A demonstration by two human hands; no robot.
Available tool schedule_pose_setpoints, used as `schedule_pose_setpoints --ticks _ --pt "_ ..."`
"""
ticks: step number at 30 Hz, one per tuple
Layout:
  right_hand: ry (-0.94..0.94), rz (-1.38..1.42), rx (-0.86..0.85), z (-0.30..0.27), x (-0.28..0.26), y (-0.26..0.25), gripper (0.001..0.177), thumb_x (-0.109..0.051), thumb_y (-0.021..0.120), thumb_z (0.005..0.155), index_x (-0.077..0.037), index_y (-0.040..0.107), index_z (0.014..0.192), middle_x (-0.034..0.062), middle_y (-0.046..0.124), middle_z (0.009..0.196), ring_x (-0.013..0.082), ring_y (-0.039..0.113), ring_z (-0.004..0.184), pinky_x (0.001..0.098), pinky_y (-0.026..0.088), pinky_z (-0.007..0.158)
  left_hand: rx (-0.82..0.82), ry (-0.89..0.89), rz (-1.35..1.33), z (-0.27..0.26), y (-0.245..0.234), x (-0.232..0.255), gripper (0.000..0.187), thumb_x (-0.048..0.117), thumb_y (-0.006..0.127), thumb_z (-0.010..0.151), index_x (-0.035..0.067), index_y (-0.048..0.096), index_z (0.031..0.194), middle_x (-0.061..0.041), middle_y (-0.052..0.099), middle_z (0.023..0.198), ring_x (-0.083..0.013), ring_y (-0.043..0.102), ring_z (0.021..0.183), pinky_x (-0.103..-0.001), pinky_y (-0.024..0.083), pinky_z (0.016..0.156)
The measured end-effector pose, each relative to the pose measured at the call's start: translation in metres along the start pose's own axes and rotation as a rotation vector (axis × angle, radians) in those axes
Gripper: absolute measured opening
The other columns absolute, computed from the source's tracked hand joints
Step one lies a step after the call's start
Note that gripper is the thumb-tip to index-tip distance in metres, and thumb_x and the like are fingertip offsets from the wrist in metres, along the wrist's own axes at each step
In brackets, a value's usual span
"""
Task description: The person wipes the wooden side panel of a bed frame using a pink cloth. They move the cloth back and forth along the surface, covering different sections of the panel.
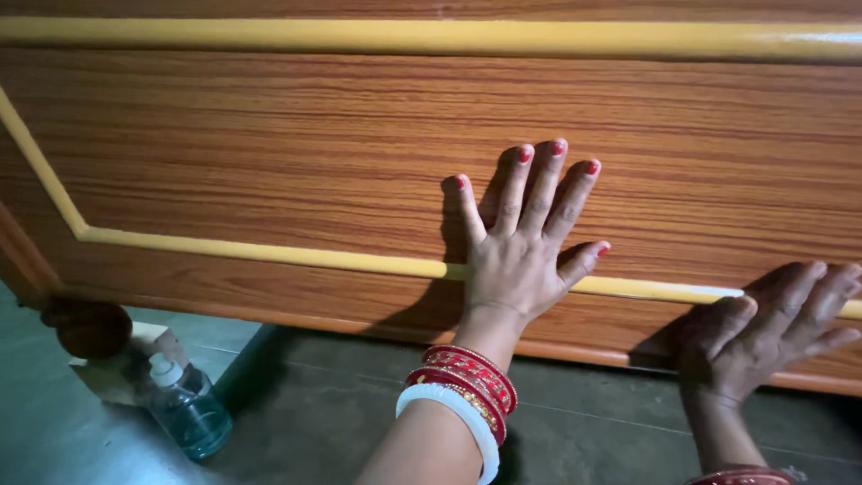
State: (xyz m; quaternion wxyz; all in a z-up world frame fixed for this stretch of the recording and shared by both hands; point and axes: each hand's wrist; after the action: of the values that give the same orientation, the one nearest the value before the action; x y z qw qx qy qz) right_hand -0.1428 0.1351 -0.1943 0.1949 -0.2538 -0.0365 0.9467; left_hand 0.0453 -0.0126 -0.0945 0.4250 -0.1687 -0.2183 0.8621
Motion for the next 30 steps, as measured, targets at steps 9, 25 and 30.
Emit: schedule_pose_setpoints --ticks 9,25,30 --pt "-0.327 0.036 -0.21 -0.034 -0.056 0.014 0.062 -0.039 0.038 0.113 -0.008 0.027 0.166 0.0201 0.018 0.175 0.0362 0.013 0.165 0.0651 -0.01 0.125 -0.051 -0.084 -0.048 -0.006 -0.006 0.013 0.082 0.07 0.048 0.101 0.035 0.012 0.167 0.0 0.004 0.176 -0.0281 0.0 0.164 -0.082 0.0 0.122" --pt "0.098 0.048 -0.024 -0.053 0.017 0.01 0.078 -0.056 0.028 0.117 -0.007 -0.001 0.171 0.0188 -0.007 0.177 0.0372 -0.005 0.167 0.0655 -0.002 0.132 -0.015 0.043 -0.057 -0.036 0.028 0.093 0.073 0.069 0.049 0.102 0.047 0.018 0.165 0.009 0.003 0.175 -0.0299 0.001 0.163 -0.09 0.001 0.114" --pt "0.132 -0.088 -0.143 -0.051 0.062 -0.004 0.073 -0.052 0.026 0.116 -0.011 0.004 0.172 0.013 -0.002 0.18 0.0314 -0.002 0.169 0.0667 -0.003 0.133 -0.034 0.053 -0.052 -0.037 0.021 0.092 0.071 0.067 0.049 0.104 0.048 0.017 0.165 0.01 0.001 0.175 -0.028 0.0 0.164 -0.089 0.002 0.117"
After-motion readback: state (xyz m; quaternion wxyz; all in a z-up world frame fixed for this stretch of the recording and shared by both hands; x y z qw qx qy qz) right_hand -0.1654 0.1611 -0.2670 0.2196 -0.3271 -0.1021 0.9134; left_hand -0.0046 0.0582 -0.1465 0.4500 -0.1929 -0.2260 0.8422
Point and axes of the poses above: each hand's wrist, its own z-axis towards the middle knuckle, its own y-axis out of the palm, x = y × z
